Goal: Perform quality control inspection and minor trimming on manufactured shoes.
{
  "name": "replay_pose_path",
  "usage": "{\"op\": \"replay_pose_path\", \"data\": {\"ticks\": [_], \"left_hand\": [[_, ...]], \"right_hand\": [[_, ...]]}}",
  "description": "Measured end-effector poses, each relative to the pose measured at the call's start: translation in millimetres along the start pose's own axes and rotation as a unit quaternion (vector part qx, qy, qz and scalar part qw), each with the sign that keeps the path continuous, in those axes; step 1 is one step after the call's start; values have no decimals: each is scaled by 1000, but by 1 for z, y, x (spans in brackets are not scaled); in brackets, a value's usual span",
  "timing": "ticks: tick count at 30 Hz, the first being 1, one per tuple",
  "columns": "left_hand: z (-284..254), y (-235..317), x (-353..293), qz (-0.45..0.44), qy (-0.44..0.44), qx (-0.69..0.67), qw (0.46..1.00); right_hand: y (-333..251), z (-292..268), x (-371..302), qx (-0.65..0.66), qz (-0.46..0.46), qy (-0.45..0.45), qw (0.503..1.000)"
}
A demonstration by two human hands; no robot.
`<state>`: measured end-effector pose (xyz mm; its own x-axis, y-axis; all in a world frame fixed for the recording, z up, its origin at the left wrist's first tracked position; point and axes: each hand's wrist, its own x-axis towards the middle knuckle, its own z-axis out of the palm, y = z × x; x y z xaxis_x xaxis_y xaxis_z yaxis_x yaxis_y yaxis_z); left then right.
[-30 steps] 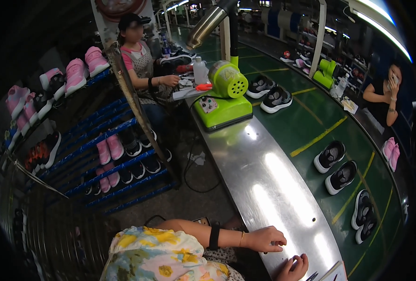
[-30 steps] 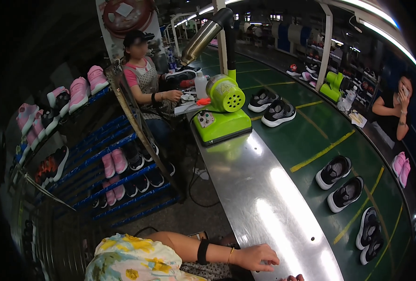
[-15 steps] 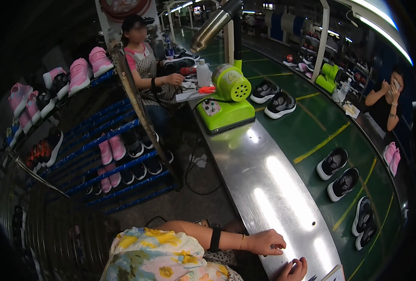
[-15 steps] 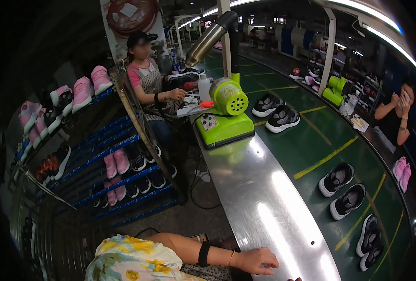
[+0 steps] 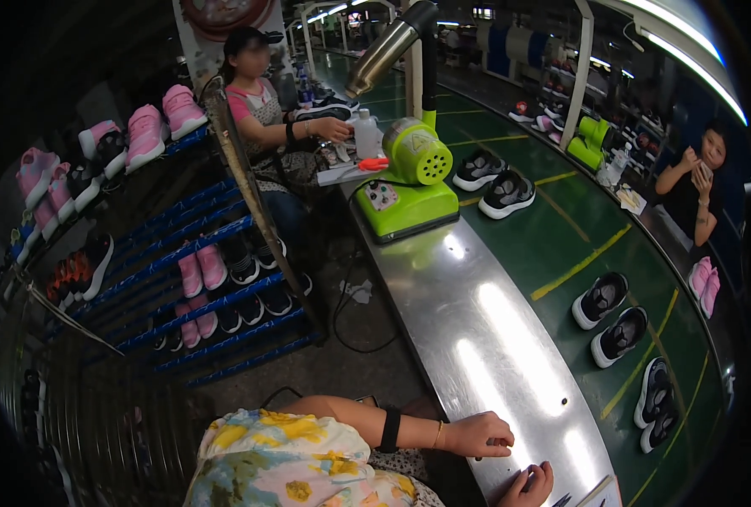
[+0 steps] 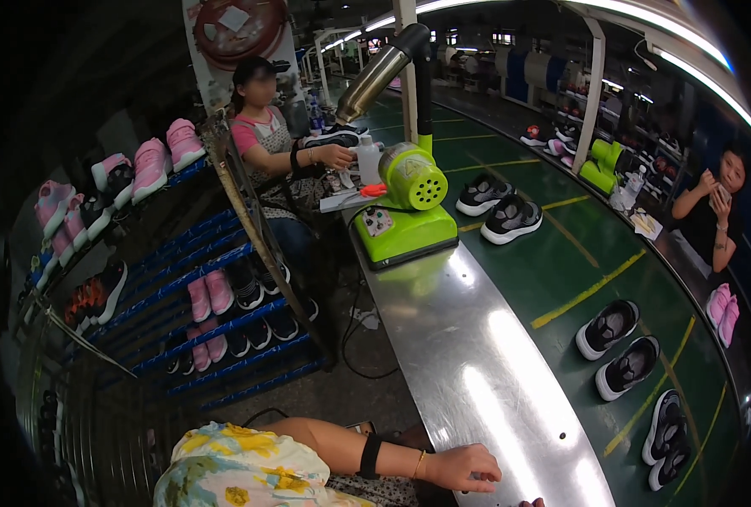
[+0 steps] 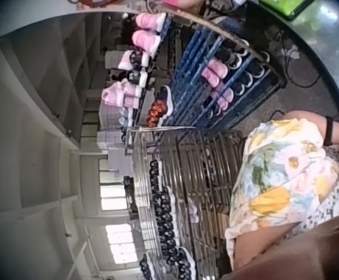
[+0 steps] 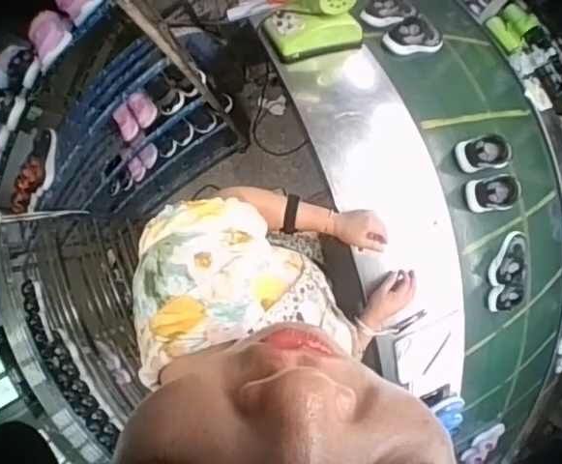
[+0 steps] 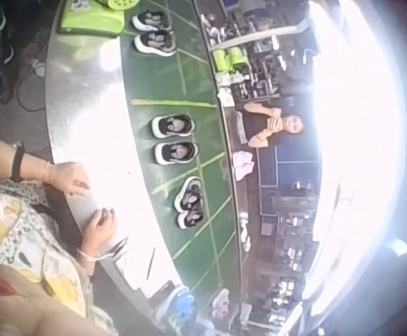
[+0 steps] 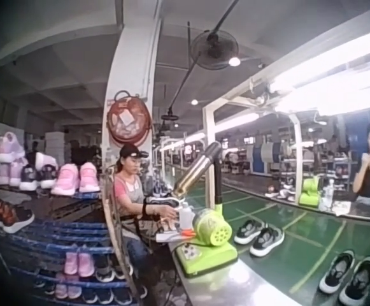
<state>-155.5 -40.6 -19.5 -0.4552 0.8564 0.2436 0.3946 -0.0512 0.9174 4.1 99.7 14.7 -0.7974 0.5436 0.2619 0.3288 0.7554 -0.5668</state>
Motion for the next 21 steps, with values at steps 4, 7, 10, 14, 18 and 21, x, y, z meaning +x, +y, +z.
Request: {"op": "replay_pose_path", "data": {"ticks": [4,7,10,14,18,21], "left_hand": [[-1,2,1,-9,6,3,1000],[-1,3,1,-4,7,2,1000],[0,0,0,8,9,10,1000],[0,2,0,6,11,11,1000],[0,1,-1,4,4,16,1000],[-1,2,0,14,6,15,1000]], "right_hand": [[-3,1,-1,5,15,-3,1000],[2,2,-1,4,3,5,1000],[0,2,-1,-6,1,4,1000],[4,3,-3,-4,-3,5,1000],[2,3,-3,4,0,11,1000],[3,4,-3,8,0,13,1000]]}}
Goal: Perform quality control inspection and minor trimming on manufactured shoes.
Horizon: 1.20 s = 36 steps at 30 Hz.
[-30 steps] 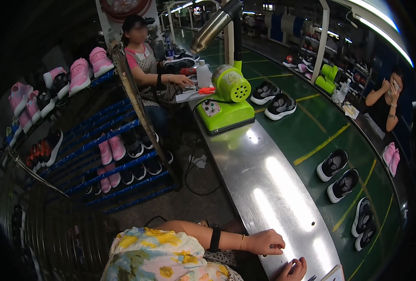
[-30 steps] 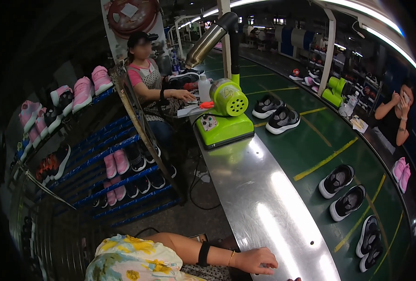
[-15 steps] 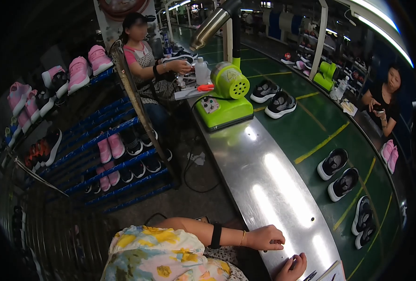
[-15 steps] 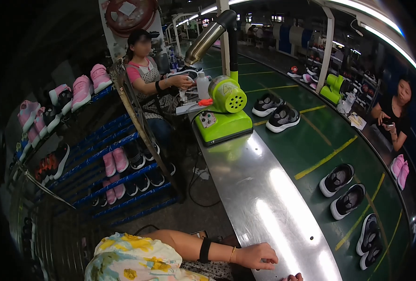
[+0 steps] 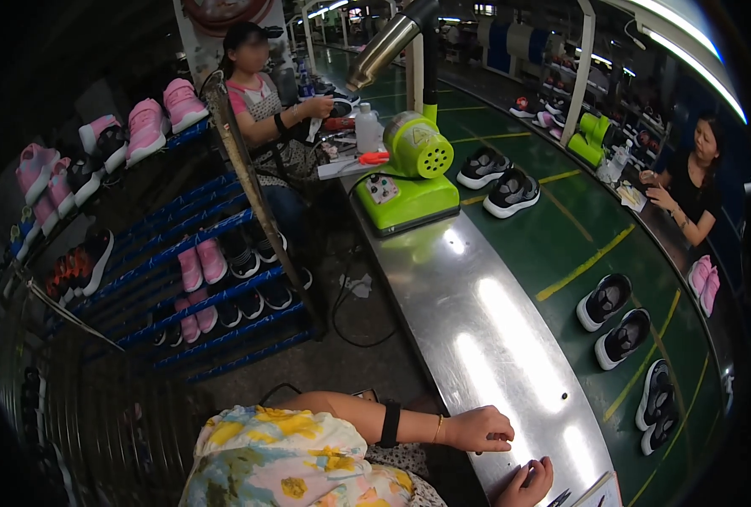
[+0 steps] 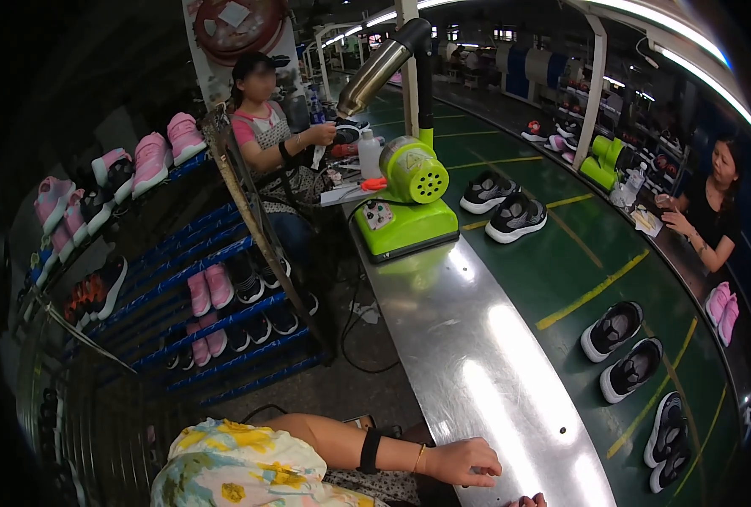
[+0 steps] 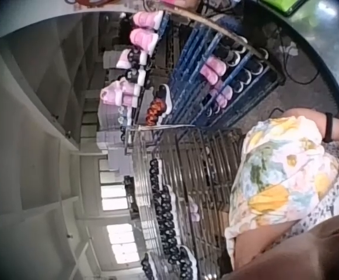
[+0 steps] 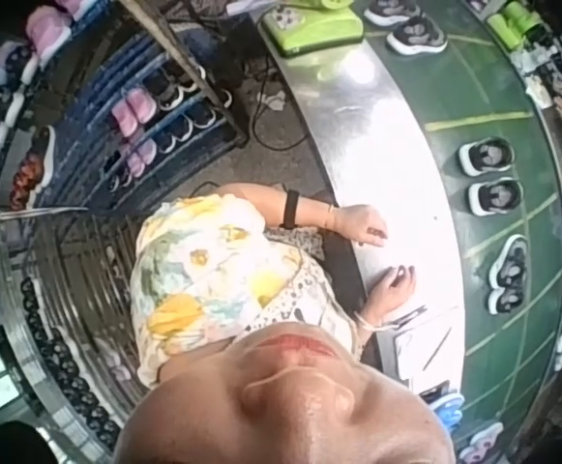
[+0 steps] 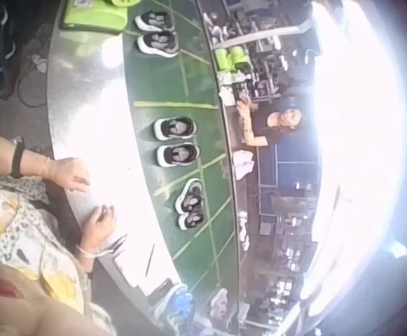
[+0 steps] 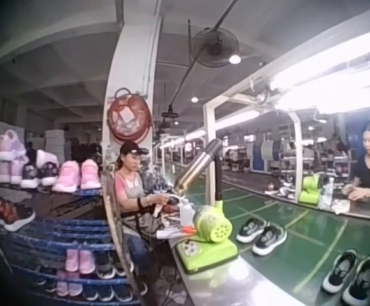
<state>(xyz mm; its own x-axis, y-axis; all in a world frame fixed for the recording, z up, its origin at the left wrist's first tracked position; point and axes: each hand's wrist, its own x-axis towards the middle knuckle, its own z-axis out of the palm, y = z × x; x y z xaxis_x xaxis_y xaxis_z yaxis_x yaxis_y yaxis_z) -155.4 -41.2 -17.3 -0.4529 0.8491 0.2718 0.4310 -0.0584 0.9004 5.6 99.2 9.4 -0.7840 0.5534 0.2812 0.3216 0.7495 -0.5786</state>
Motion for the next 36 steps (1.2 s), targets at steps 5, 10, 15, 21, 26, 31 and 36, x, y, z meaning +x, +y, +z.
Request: {"op": "replay_pose_path", "data": {"ticks": [5,10,15,21,26,31,36], "left_hand": [[2,0,0,12,5,8,1000],[2,-2,0,17,8,12,1000],[2,-3,1,12,3,13,1000],[1,-3,1,11,-2,26,1000],[3,-6,1,19,-2,30,999],[3,-3,1,14,3,24,1000],[2,-4,2,15,-3,33,999]], "right_hand": [[-2,-2,0,-10,5,-3,1000],[1,-1,1,-16,-3,-5,1000],[-1,-2,2,-12,6,-10,1000],[1,-1,2,-5,2,-9,1000],[1,-1,1,-1,9,-13,1000],[2,-2,2,-3,3,-16,1000],[3,0,1,-2,-6,-4,1000]]}}
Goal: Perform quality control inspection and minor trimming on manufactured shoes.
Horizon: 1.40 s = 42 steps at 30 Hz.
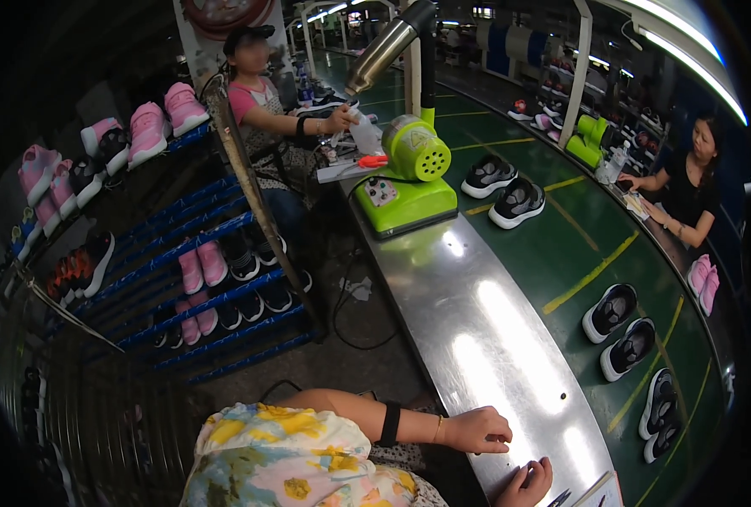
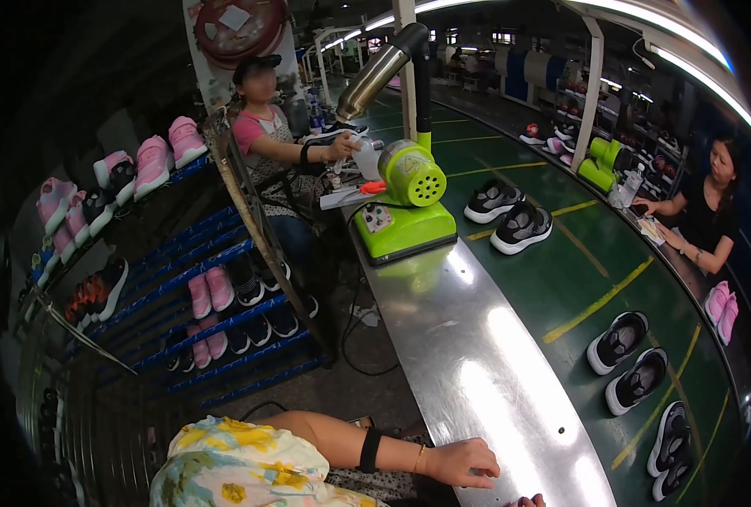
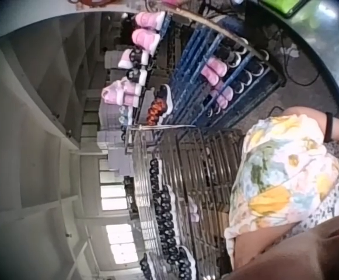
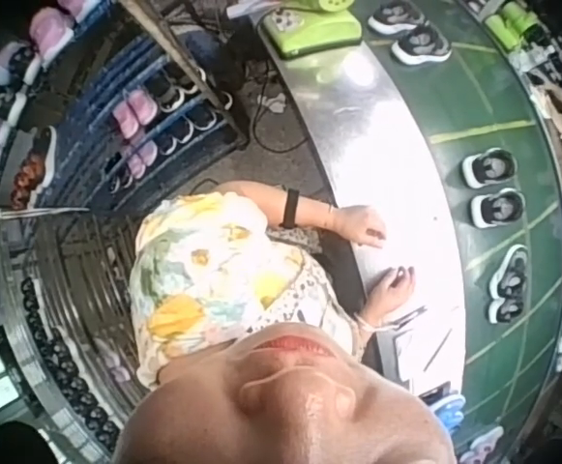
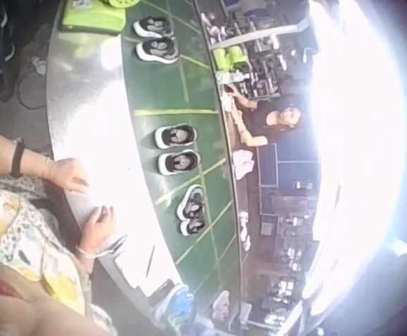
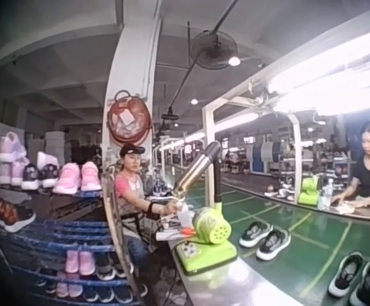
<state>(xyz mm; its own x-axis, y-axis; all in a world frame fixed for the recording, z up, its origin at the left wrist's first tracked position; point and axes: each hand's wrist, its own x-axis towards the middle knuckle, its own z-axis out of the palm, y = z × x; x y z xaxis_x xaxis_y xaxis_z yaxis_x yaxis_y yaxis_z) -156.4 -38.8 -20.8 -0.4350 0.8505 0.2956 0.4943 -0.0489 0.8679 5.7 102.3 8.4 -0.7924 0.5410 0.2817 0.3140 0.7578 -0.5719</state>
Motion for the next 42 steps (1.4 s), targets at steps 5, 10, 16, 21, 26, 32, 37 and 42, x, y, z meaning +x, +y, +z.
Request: {"op": "replay_pose_path", "data": {"ticks": [5,10,16,21,26,32,37,42], "left_hand": [[-1,1,0,1,7,1,1000],[2,-2,1,23,10,9,1000],[-2,0,-1,-7,-1,9,1000],[-3,2,0,-13,-11,-8,1000],[-2,0,-1,4,9,0,1000],[-4,-1,1,-13,5,-27,1000],[-6,-1,2,-22,-11,-77,997],[-9,-1,1,-16,-5,-88,996]], "right_hand": [[2,2,1,15,11,3,1000],[6,2,-1,-13,6,9,1000],[8,6,-2,9,-10,14,1000],[10,6,-3,5,1,12,1000],[6,4,-1,-51,-42,8,998],[7,8,0,31,27,-1,999],[-3,0,3,-15,16,-12,1000],[-3,2,2,-10,21,-20,1000]]}}
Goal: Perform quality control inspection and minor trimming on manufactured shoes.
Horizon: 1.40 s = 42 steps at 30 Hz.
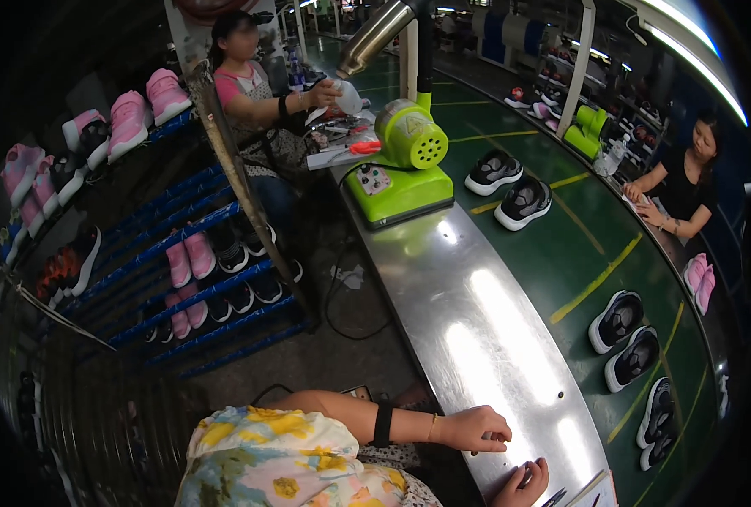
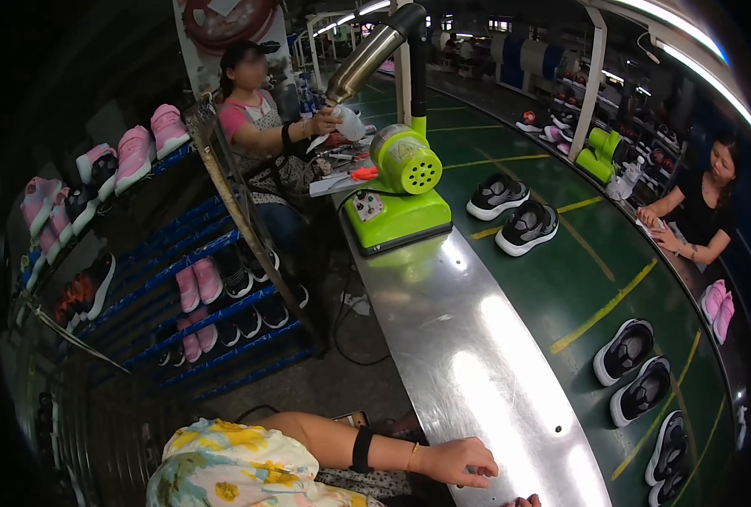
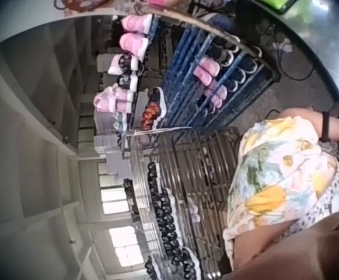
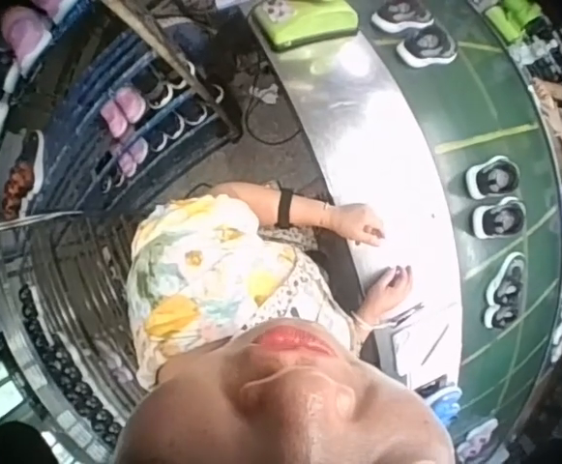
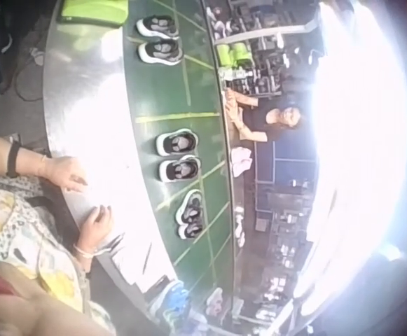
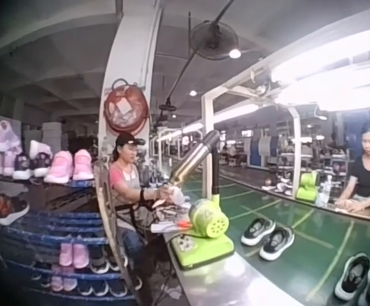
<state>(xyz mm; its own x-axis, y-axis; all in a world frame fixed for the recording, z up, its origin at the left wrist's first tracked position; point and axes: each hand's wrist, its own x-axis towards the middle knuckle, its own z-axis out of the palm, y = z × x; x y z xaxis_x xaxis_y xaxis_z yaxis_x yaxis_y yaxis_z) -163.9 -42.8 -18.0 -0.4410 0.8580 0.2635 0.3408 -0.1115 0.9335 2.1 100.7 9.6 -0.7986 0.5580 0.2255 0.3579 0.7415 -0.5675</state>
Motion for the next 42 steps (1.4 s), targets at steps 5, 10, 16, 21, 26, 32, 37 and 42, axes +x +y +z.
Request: {"op": "replay_pose_path", "data": {"ticks": [5,10,16,21,26,32,37,42], "left_hand": [[1,0,-1,-12,3,8,1000],[-2,2,2,-4,4,-12,1000],[-4,3,2,-9,2,-6,1000],[-6,3,3,-15,-2,-17,1000],[-19,5,8,-78,-12,-83,993],[-52,3,9,-49,76,99,991],[-47,-6,-1,-49,100,119,987],[-50,-8,4,-39,105,95,989]], "right_hand": [[-6,-3,-2,9,12,-5,1000],[-5,1,-1,5,19,7,1000],[-6,-2,2,-13,10,-3,1000],[-7,0,2,-15,9,4,1000],[0,6,1,6,22,5,1000],[9,2,-2,31,56,-24,998],[1,-3,1,-22,15,-26,999],[9,-2,5,1,60,-42,997]]}}
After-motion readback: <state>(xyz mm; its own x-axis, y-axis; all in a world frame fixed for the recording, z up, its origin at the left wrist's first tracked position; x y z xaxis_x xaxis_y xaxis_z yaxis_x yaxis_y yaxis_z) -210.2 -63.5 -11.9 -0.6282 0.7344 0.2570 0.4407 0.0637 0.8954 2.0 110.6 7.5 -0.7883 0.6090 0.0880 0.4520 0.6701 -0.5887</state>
